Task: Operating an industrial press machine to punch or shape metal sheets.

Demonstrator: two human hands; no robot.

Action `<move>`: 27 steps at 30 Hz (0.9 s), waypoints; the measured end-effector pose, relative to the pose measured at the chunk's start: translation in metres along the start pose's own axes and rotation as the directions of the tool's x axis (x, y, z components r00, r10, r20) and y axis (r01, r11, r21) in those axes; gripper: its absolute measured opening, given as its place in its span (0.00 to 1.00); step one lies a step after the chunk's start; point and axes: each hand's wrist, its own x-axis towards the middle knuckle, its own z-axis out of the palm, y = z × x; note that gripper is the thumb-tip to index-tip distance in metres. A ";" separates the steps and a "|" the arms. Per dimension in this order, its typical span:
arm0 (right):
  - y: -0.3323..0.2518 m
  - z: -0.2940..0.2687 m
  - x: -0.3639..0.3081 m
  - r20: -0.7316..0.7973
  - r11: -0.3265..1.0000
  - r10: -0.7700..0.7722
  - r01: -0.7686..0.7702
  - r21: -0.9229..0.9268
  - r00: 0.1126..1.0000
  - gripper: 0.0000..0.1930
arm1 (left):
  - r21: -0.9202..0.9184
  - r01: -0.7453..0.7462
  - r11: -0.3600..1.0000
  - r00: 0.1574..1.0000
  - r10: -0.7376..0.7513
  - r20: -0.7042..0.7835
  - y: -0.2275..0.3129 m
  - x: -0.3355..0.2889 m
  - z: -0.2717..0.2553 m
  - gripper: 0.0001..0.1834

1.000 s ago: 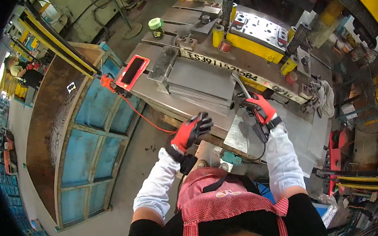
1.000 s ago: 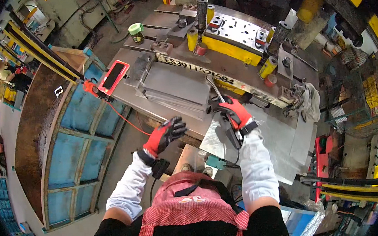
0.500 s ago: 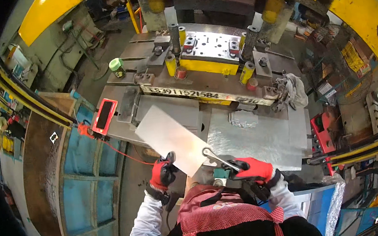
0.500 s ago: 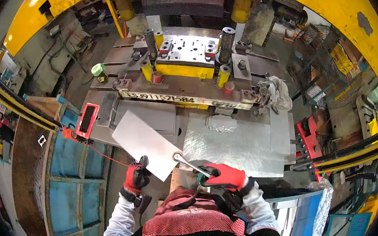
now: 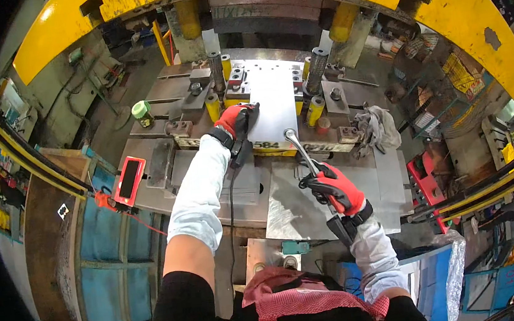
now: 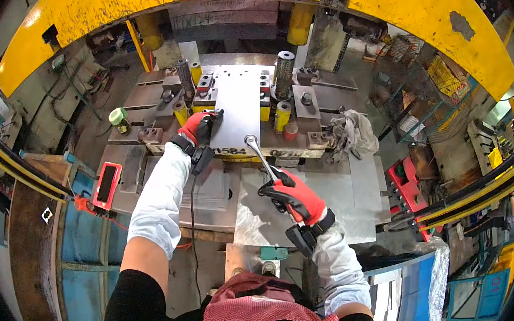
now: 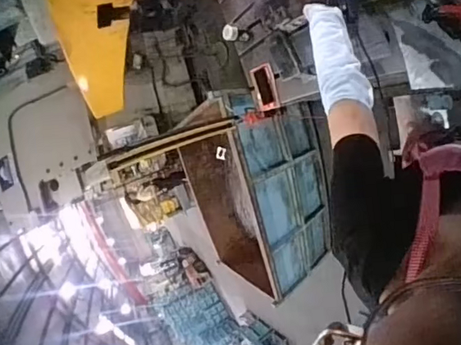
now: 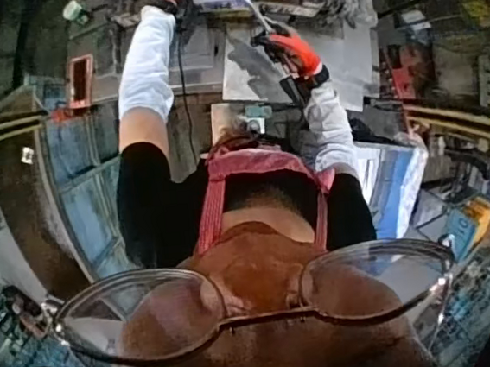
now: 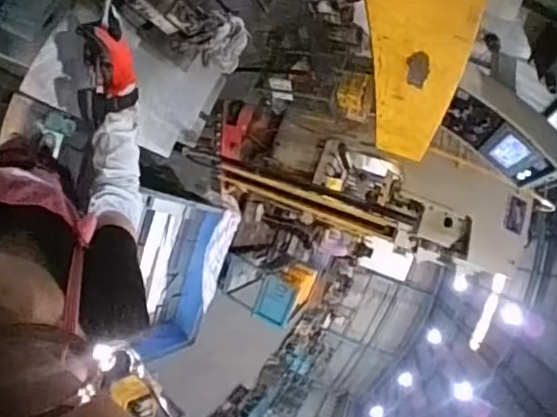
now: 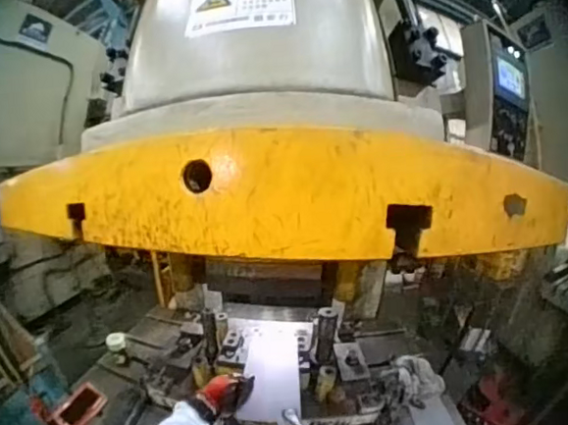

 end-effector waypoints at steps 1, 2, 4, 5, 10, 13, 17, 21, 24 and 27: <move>0.007 -0.007 0.007 -0.002 1.000 -0.002 0.002 -0.003 1.000 0.19 | 0.277 -0.074 0.958 0.996 0.084 -0.024 -0.007 -0.001 -0.001 0.11; 0.015 -0.013 0.015 0.046 0.992 -0.085 0.089 -0.093 0.995 0.18 | -0.005 0.043 0.999 0.998 -0.043 -0.042 -0.012 -0.006 -0.003 0.12; 0.010 -0.009 0.024 0.037 1.000 0.004 -0.003 -0.029 0.999 0.18 | -0.600 0.207 0.773 0.948 -0.310 -0.073 -0.014 -0.019 -0.004 0.14; 0.016 -0.015 0.027 0.025 1.000 0.015 -0.014 -0.026 1.000 0.18 | -0.819 0.287 0.497 0.871 -0.491 0.007 -0.003 -0.023 0.008 0.14; 0.015 -0.014 0.028 0.083 0.936 -0.230 0.243 -0.255 0.970 0.19 | -0.962 0.271 0.031 0.858 -0.461 0.226 0.066 -0.072 0.049 0.22; 0.014 -0.011 0.029 0.094 0.942 -0.217 0.234 -0.242 0.972 0.19 | -0.986 0.141 0.092 0.862 -0.500 0.077 0.087 -0.066 0.071 0.24; 0.004 0.008 0.035 0.023 0.995 0.074 -0.072 -0.075 0.997 0.20 | -0.935 0.073 0.347 0.859 -0.498 -0.117 0.010 -0.071 0.073 0.22; 0.029 0.005 0.022 -0.223 0.995 0.099 -0.100 0.008 0.970 0.19 | -0.982 0.101 0.160 0.805 -0.594 -0.014 0.072 -0.054 0.078 0.22; 0.067 0.003 -0.010 -0.428 0.953 0.049 0.087 0.292 0.902 0.27 | -0.999 0.041 0.015 0.802 -0.597 0.023 0.050 -0.059 0.068 0.24; 0.159 -0.046 -0.061 -0.742 0.988 0.003 0.112 0.105 0.670 0.25 | -0.996 0.022 -0.084 0.770 -0.634 0.071 0.076 -0.049 0.077 0.24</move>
